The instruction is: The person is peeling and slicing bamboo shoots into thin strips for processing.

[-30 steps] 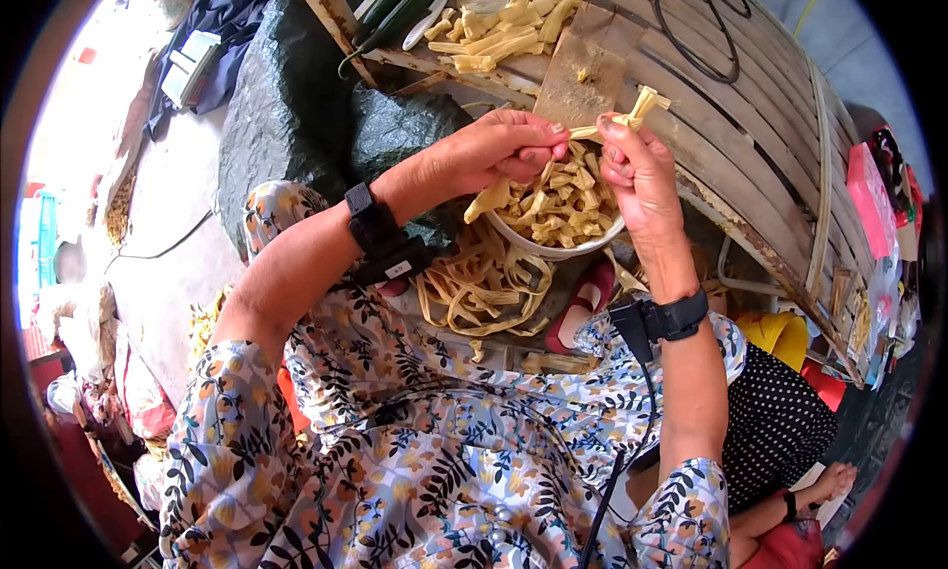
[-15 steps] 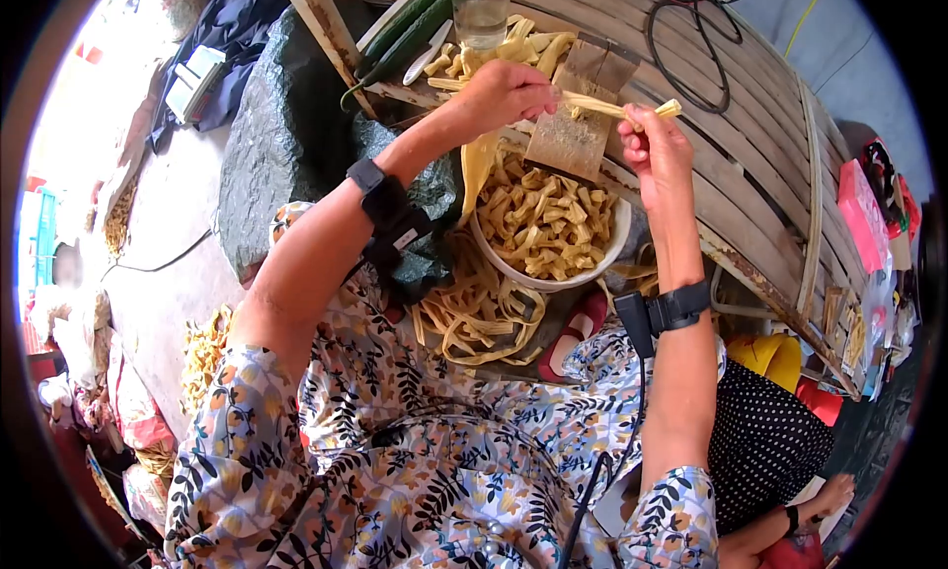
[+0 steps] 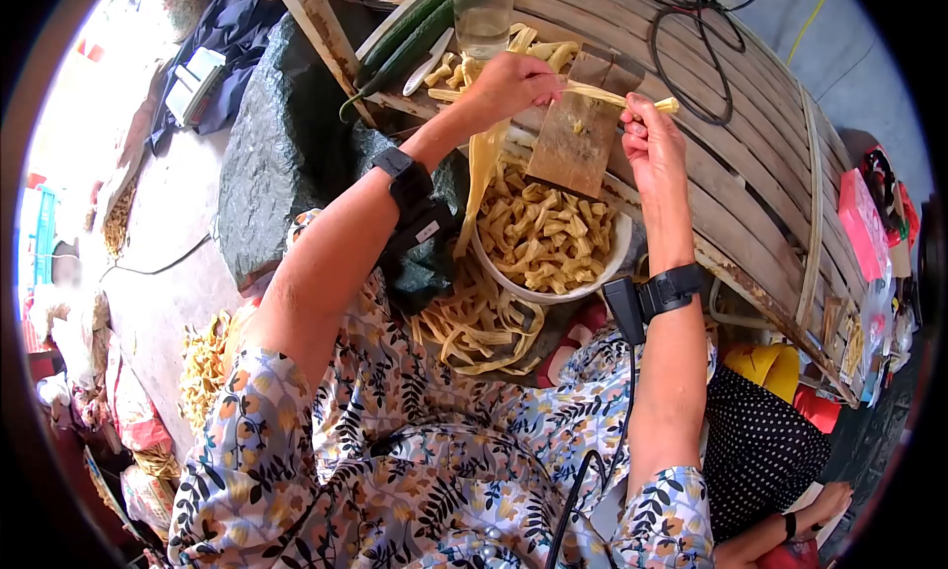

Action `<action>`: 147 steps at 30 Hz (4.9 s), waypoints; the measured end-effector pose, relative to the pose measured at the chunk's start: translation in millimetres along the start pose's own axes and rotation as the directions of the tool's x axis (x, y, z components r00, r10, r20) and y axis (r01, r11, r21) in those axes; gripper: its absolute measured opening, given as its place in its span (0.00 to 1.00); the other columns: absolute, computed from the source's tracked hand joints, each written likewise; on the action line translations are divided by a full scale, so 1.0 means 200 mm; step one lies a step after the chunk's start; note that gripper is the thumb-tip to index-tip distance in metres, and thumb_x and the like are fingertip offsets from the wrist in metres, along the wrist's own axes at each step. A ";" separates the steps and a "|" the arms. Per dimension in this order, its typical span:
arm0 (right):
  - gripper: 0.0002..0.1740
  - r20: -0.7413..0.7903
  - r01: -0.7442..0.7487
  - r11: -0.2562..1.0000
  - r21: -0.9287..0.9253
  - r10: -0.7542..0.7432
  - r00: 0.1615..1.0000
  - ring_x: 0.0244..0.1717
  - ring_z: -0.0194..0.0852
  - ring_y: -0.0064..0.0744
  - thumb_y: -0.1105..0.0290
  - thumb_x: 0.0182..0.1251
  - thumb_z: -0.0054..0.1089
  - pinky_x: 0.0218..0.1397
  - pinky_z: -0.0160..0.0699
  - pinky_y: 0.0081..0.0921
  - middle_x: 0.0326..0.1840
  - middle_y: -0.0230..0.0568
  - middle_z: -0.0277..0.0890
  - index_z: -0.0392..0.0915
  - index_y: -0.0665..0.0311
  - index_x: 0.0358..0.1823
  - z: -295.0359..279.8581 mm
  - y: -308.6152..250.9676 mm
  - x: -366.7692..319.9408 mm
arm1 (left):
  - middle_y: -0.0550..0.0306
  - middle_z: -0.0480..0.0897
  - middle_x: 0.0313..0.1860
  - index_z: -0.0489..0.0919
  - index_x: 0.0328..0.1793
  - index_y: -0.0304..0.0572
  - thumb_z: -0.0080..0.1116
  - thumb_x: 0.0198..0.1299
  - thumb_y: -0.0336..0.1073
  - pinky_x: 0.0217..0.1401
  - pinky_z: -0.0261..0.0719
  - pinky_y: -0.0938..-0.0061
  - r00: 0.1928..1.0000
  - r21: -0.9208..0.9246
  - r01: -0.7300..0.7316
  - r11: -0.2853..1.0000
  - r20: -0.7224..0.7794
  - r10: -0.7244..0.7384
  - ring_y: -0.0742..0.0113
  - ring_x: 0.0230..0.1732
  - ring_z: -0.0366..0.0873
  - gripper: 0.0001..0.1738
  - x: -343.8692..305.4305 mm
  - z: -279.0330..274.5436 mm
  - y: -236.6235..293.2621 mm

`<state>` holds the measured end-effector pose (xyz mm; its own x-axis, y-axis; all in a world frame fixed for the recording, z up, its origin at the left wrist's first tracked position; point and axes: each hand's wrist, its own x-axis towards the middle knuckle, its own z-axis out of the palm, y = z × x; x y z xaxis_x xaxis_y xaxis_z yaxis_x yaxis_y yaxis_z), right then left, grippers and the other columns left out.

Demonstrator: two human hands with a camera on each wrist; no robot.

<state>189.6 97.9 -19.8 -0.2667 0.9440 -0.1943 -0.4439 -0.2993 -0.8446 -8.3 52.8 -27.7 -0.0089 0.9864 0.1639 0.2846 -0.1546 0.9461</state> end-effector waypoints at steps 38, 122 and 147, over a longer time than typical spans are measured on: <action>0.07 0.282 -0.197 0.978 -0.065 0.208 0.937 0.19 0.55 0.09 0.77 0.56 0.57 0.16 0.51 0.04 0.24 0.28 0.66 0.74 0.64 0.38 -0.07 0.06 -0.41 | 0.65 0.74 0.23 0.74 0.36 0.39 0.53 0.58 0.30 0.22 0.62 0.89 0.954 -0.559 0.273 0.783 0.261 -0.147 0.83 0.20 0.65 0.04 -0.33 0.19 0.11; 0.13 0.398 0.515 0.364 -0.776 -0.350 0.848 0.29 0.74 0.27 0.68 0.49 0.66 0.33 0.71 0.19 0.30 0.35 0.78 0.79 0.68 0.34 -0.04 0.15 -0.46 | 0.63 0.74 0.17 0.75 0.38 0.33 0.46 0.63 0.33 0.13 0.59 0.87 0.980 -0.243 0.150 0.958 -0.093 -0.177 0.84 0.13 0.63 0.10 -0.49 0.33 0.14; 0.08 0.108 0.225 0.926 -0.303 -0.202 0.974 0.39 0.71 0.17 0.76 0.54 0.59 0.45 0.72 0.17 0.44 0.34 0.76 0.79 0.70 0.36 -0.10 0.04 -0.44 | 0.73 0.58 0.18 0.75 0.37 0.37 0.47 0.63 0.43 0.20 0.47 0.87 0.890 -0.527 0.455 0.718 0.266 -0.370 0.85 0.19 0.51 0.15 -0.54 0.29 0.19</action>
<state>227.0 15.6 -19.6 -0.2623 0.9644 0.0349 -0.2116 -0.0222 -0.9771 58.6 -56.8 -25.3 0.1419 0.9500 -0.2782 -0.3047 0.3093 0.9008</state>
